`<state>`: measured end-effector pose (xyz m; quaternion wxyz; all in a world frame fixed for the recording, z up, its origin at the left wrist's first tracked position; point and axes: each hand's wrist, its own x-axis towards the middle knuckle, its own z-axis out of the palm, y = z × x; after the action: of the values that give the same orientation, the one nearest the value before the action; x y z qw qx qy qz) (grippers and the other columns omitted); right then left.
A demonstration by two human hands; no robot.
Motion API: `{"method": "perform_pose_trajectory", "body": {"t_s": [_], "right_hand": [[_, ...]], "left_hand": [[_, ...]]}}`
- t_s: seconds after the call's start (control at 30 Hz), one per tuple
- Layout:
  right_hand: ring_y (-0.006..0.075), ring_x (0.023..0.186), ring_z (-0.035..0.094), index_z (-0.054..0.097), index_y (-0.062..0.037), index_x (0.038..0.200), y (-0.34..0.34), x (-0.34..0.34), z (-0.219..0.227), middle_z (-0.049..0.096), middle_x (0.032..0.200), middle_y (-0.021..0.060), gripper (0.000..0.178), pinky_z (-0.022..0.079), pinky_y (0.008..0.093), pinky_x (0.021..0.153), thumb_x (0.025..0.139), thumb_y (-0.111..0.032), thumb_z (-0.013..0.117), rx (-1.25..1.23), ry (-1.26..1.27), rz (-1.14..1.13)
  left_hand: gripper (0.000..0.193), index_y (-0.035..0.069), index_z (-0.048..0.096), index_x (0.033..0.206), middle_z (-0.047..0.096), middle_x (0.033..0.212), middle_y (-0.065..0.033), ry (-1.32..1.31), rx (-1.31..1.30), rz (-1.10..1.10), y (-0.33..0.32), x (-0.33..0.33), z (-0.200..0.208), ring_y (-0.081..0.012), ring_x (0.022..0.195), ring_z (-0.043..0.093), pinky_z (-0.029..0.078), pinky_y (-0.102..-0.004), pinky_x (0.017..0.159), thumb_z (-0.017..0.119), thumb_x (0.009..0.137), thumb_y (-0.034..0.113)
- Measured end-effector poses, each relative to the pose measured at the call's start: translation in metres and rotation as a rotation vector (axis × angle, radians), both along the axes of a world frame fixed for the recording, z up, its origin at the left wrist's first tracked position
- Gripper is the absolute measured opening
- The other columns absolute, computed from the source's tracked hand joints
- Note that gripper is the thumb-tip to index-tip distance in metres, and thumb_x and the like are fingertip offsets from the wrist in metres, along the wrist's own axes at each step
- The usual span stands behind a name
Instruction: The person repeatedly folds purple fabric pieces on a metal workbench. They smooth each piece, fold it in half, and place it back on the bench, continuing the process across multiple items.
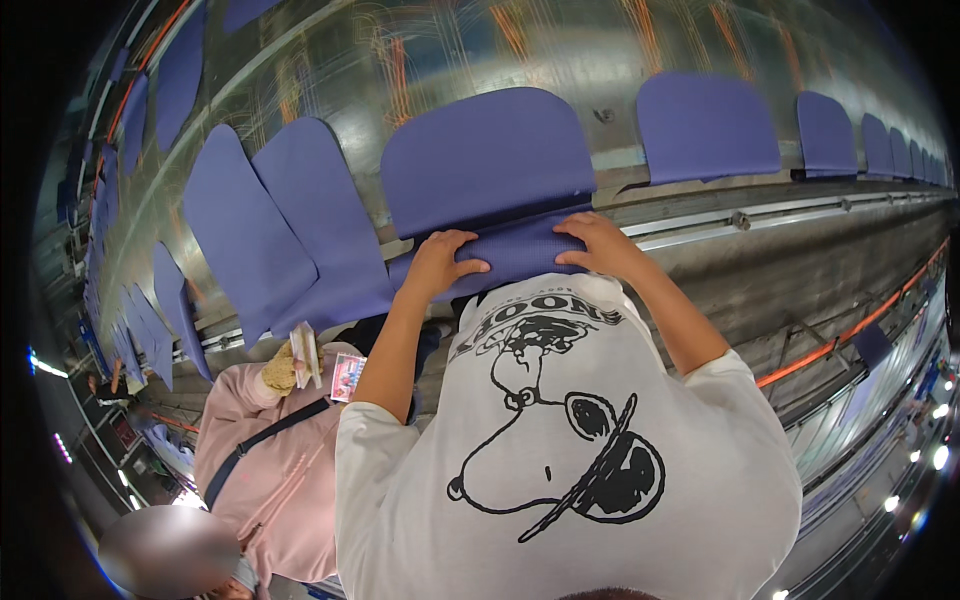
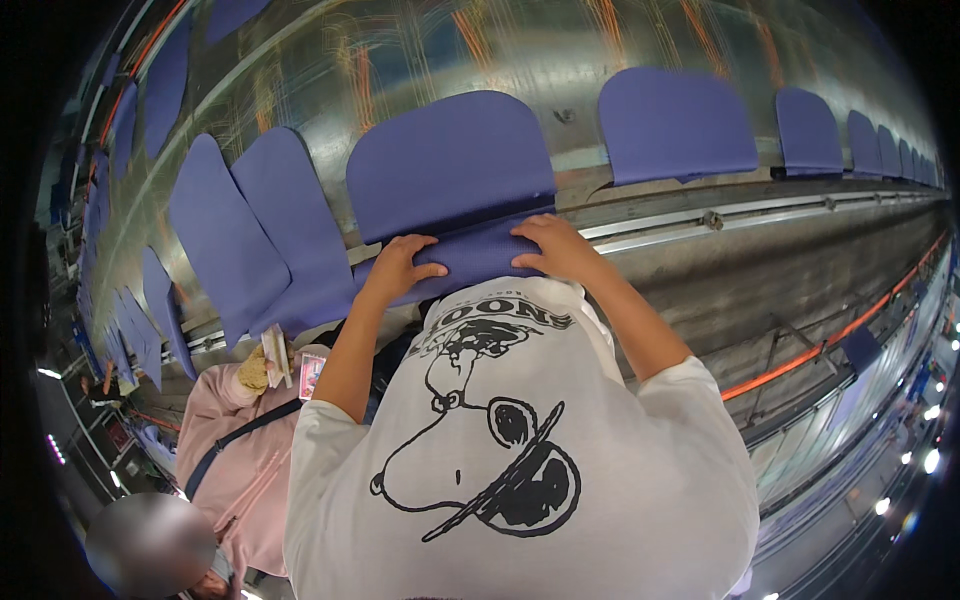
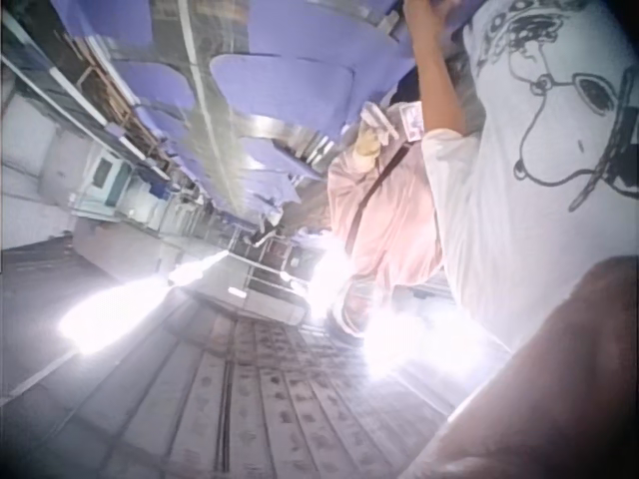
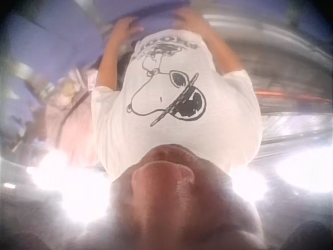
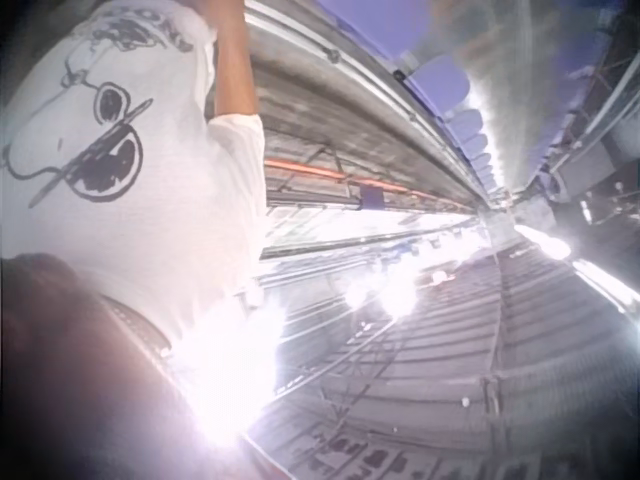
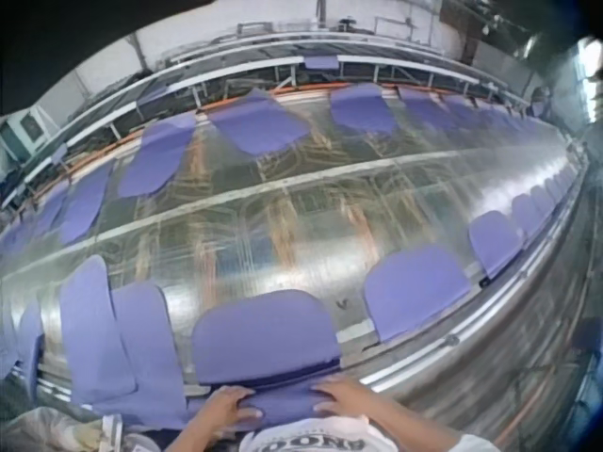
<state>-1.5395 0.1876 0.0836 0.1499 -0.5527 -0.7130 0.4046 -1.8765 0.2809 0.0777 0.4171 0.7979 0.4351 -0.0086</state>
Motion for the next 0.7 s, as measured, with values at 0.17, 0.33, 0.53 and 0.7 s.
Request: {"method": "perform_pose_trajectory", "body": {"t_s": [0.17,0.33,0.53,0.7], "right_hand": [[0.0378,0.106,0.067,0.073,-0.0051,0.117,0.016,0.002,0.015,0.073,0.106,0.0170,0.040,0.052,0.0448,0.093,0.089,-0.032,0.076,-0.105,0.054,-0.015],[0.0365,0.099,0.069,0.071,-0.0050,0.112,0.046,0.016,0.007,0.073,0.105,0.0145,0.030,0.054,0.0438,0.086,0.090,-0.026,0.075,0.018,0.078,-0.347],[0.0306,0.128,0.057,0.070,-0.0095,0.122,0.057,0.010,-0.001,0.066,0.132,0.0096,0.033,0.042,0.0478,0.108,0.092,-0.025,0.073,0.405,-0.263,-0.277],[0.0297,0.134,0.053,0.063,-0.0101,0.137,0.015,-0.032,-0.007,0.063,0.137,0.0124,0.050,0.036,0.0477,0.115,0.098,-0.042,0.064,0.469,-0.246,0.020]], "left_hand": [[0.062,0.004,0.075,0.115,0.074,0.110,-0.0165,0.058,-0.048,0.035,0.018,0.011,0.017,-0.0377,0.102,0.068,0.052,-0.0440,0.095,0.085,0.075,0.051],[0.056,0.004,0.074,0.116,0.074,0.111,-0.0190,0.131,0.103,0.147,0.044,0.035,0.051,-0.0362,0.105,0.069,0.053,-0.0419,0.090,0.086,0.078,0.044],[0.043,0.004,0.075,0.113,0.074,0.110,-0.0173,0.120,0.235,0.069,0.069,0.001,0.042,-0.0385,0.101,0.069,0.054,-0.0457,0.089,0.082,0.083,0.034],[0.035,0.004,0.073,0.117,0.072,0.118,-0.0179,0.066,0.423,-0.052,0.051,0.016,0.030,-0.0400,0.106,0.067,0.053,-0.0462,0.093,0.075,0.090,0.026]]}}
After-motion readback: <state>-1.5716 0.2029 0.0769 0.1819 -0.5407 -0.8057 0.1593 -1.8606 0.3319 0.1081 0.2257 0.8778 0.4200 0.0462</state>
